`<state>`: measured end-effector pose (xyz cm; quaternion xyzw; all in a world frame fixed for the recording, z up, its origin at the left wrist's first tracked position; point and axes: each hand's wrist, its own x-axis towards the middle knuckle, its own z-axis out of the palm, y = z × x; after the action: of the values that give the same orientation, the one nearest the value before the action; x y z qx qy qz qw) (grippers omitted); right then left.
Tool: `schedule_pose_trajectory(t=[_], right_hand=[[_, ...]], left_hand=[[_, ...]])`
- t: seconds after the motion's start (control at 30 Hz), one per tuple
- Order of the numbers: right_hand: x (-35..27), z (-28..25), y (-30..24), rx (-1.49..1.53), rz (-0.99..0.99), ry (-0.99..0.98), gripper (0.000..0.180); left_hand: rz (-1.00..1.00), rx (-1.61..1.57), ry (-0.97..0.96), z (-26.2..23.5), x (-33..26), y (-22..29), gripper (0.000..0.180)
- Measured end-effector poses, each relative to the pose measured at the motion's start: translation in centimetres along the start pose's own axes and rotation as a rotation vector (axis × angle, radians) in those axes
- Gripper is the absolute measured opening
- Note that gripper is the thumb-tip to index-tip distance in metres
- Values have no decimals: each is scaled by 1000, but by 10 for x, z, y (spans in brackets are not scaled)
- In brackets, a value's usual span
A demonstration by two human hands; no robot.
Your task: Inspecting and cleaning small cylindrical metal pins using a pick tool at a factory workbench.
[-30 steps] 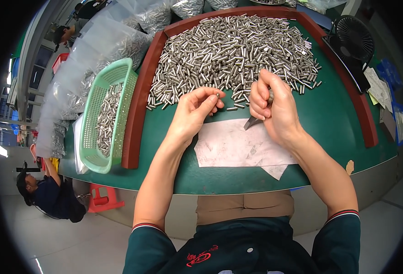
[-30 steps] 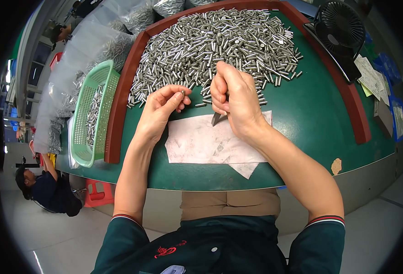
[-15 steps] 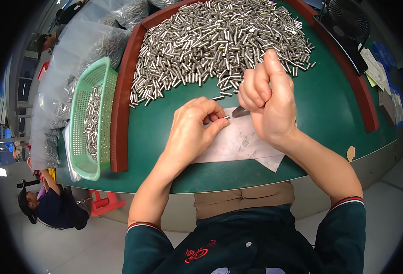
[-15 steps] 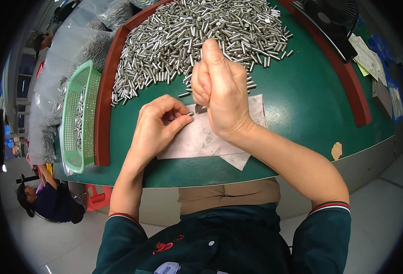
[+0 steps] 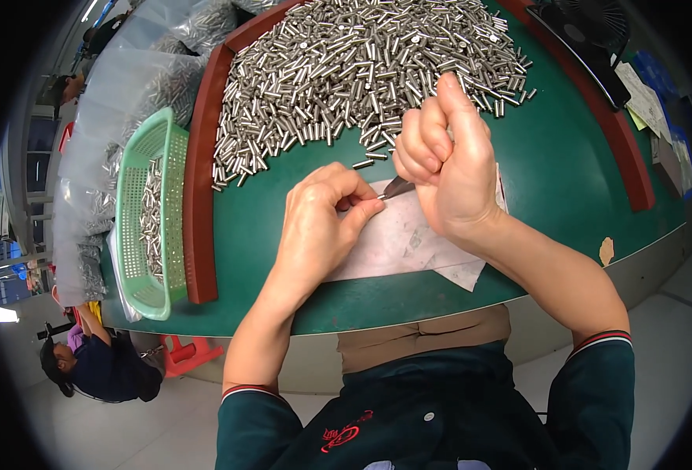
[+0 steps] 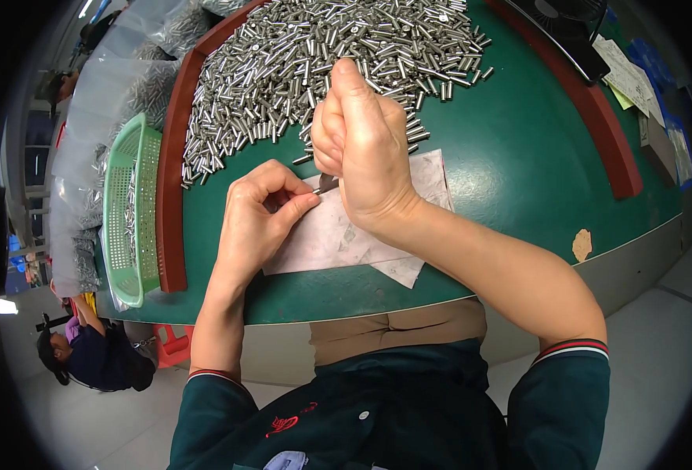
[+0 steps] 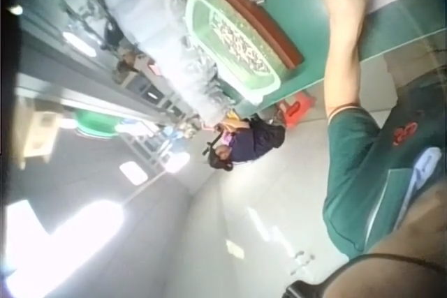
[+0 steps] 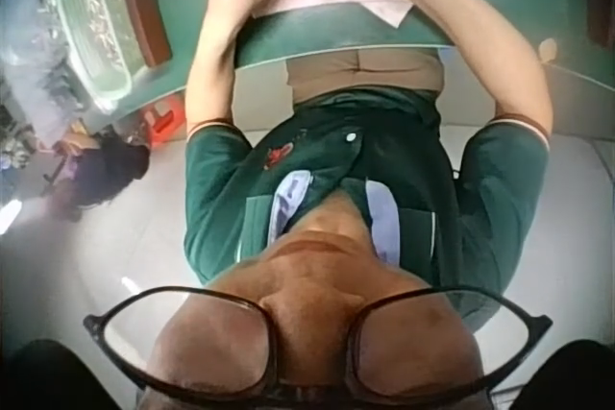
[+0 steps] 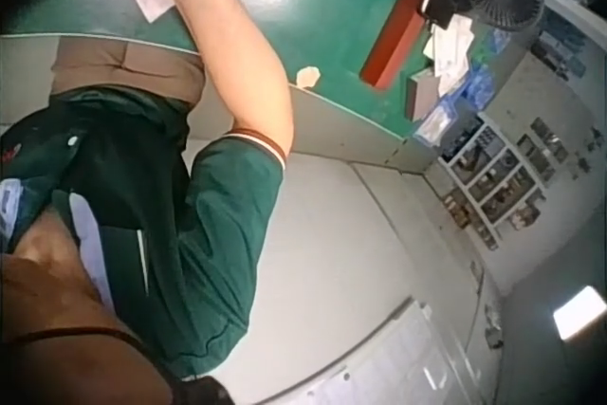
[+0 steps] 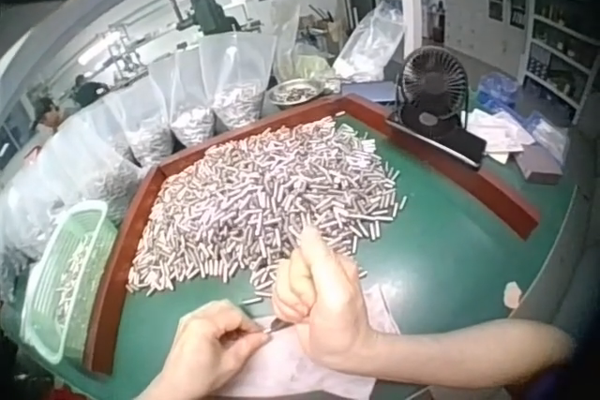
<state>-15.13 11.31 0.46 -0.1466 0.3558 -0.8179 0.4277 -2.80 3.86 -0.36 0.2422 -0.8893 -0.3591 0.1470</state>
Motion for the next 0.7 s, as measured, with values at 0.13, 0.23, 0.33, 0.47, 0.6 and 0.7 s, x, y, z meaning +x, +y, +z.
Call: schedule_pose_trajectory(t=[0.13,0.23,0.33,0.47,0.6,0.7], right_hand=[[0,0,0,0,4,-4,49],[-1,0,1,-17,-5,-7,49],[-2,2,3,-33,-35,-1,48],[-4,3,5,-78,-55,-28,47],[-8,9,11,-148,-134,-81,45],[-11,11,12,-226,-237,-108,44]], left_hand=[[-7,-9,2,0,0,0,10],[-11,-7,0,-1,0,1,10],[-7,-14,-7,-1,1,0,10],[-1,-26,-16,-1,3,-1,10],[-26,-27,-38,-5,4,3,11],[-27,-50,-29,-4,5,3,11]])
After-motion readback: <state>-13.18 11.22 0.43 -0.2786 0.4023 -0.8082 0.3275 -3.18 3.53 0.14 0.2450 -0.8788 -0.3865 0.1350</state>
